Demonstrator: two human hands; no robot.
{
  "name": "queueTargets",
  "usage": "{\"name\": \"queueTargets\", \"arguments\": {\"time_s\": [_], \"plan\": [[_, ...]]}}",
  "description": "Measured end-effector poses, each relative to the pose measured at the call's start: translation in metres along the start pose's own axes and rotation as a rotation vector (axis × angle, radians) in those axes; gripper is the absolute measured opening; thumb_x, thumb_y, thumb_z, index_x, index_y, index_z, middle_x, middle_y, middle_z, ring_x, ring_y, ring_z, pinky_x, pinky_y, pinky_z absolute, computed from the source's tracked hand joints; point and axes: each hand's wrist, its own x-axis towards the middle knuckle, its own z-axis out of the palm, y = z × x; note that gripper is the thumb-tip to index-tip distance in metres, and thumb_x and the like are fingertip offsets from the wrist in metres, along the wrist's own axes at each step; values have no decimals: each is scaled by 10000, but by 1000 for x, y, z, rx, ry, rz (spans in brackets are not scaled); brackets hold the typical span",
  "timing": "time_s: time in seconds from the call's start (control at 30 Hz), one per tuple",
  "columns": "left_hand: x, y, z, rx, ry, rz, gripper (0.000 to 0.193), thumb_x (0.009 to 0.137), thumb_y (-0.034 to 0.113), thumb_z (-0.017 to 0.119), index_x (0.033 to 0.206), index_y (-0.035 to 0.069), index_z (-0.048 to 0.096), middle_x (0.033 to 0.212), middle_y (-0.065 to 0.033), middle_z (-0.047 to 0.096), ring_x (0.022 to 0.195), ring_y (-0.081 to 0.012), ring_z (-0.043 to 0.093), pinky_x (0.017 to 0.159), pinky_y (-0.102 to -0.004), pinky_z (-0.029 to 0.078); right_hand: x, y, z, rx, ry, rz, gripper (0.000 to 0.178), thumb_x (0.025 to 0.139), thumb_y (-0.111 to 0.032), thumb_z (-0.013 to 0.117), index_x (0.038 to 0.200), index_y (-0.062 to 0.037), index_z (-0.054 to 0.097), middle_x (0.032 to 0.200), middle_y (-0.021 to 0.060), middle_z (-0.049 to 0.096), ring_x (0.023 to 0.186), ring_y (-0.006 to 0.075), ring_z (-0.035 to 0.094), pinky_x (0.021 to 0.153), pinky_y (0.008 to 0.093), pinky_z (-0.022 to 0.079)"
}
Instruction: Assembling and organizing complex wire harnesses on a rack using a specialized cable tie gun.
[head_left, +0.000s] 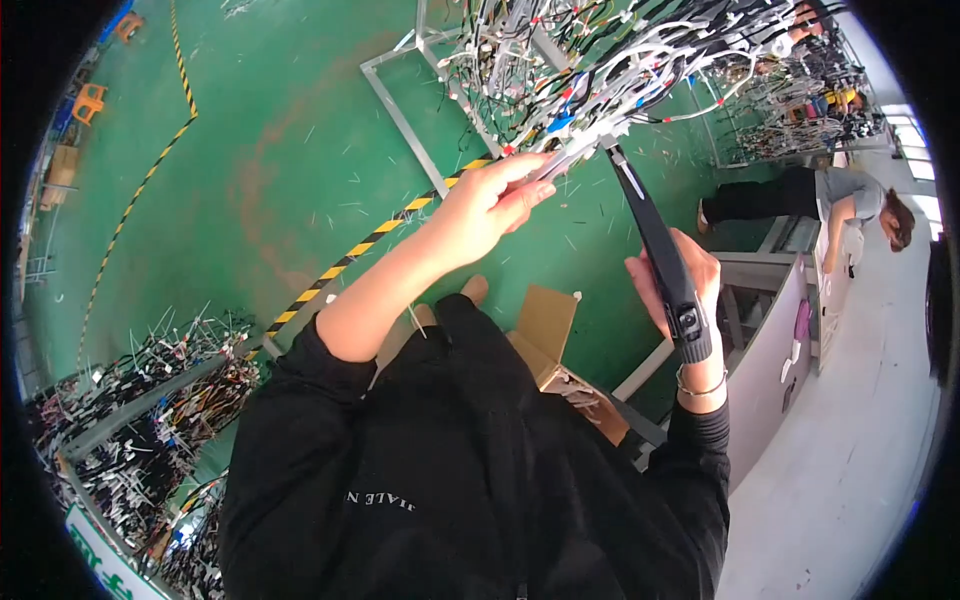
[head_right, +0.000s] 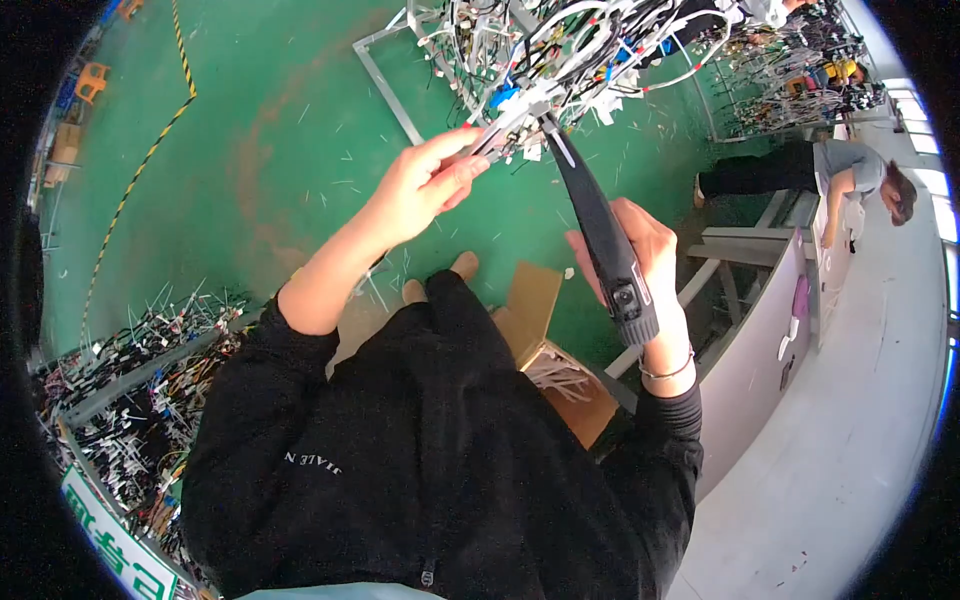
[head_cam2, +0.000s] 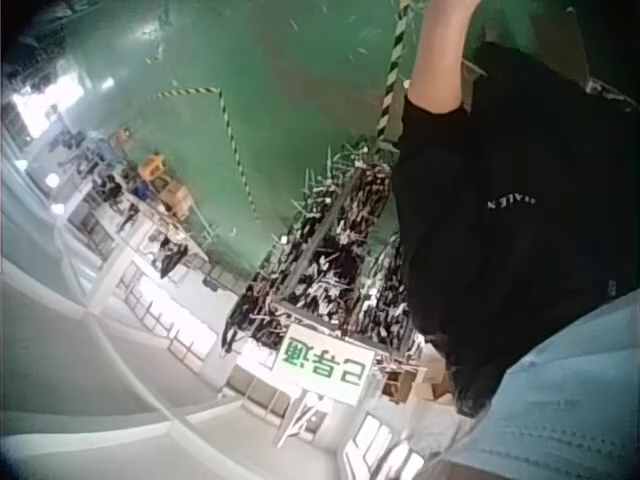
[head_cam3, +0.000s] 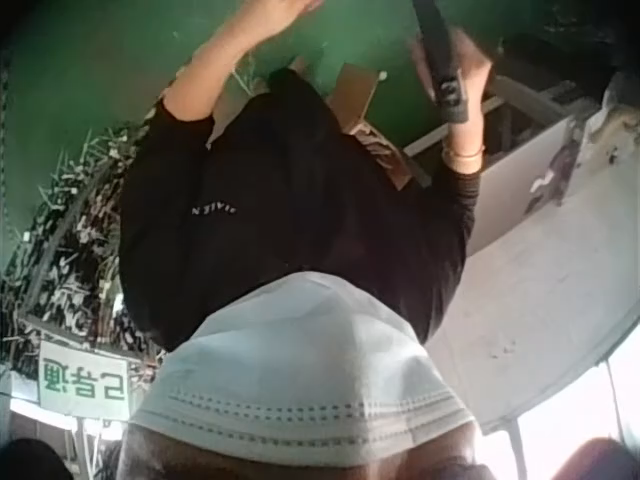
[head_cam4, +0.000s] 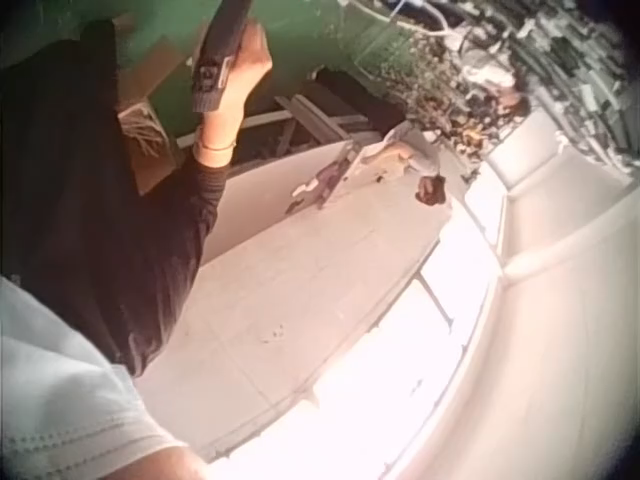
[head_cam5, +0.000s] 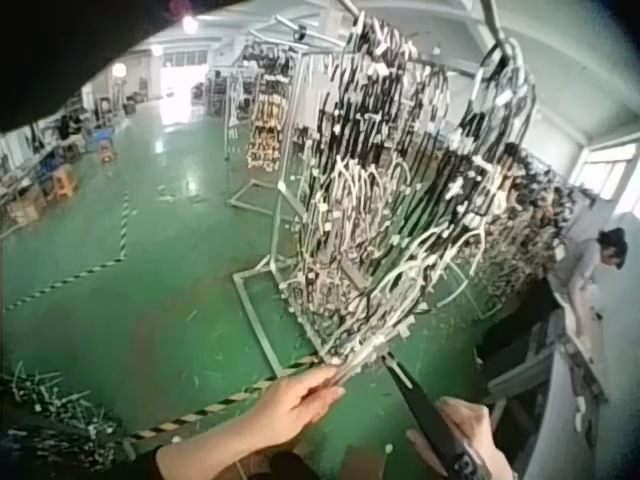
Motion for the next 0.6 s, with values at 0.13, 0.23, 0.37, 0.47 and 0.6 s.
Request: {"name": "queueTargets", "arguments": {"time_s": [0.13, 0.23, 0.37, 0.47, 0.6], "plan": [[-15, -33, -39, -452, -378, -383, 351, 1070, 298, 457, 1230, 24, 608, 802, -63, 678, 703, -152, 670, 654, -283, 525, -13, -5, 11, -30, 28, 83, 286, 768, -98, 820, 755, -11, 547, 651, 111, 531, 549, 267, 547, 538, 324, 466], [-48, -95, -62, -376, -587, -298, 372, 1035, 339, 506, 1233, 35, 588, 1095, -144, 697, 1103, -228, 645, 1032, -389, 436, -26, 2, 20, -40, 60, 90, 287, 773, -122, 831, 813, -20, 566, 676, 101, 536, 567, 264, 555, 549, 326, 473], [-86, -122, -74, -670, -639, -502, 525, 954, 221, 632, 1422, 44, 476, 1269, -125, 638, 1233, -229, 574, 1110, -380, 370, -44, -1, 26, -201, -166, -27, 418, 672, 8, 663, 1079, 2, 569, 1024, 157, 589, 944, 372, 575, 866, 441, 466], [-90, -120, -65, -340, -607, -381, 495, 945, 86, 651, 1420, 71, 514, 1235, -113, 672, 1181, -191, 604, 1063, -365, 423, -81, -5, 62, -252, -260, -135, 410, 639, 6, 601, 1049, -2, 608, 993, 170, 607, 932, 392, 591, 841, 469, 478], [-108, -125, -65, -79, -493, -477, 427, 937, 9, 603, 1362, 20, 577, 1123, -95, 731, 1048, -144, 673, 915, -298, 525, -110, -31, 102, 353, -414, 241, 341, 787, -27, 666, 1118, 30, 609, 1026, 194, 627, 930, 399, 631, 825, 395, 523]]}}
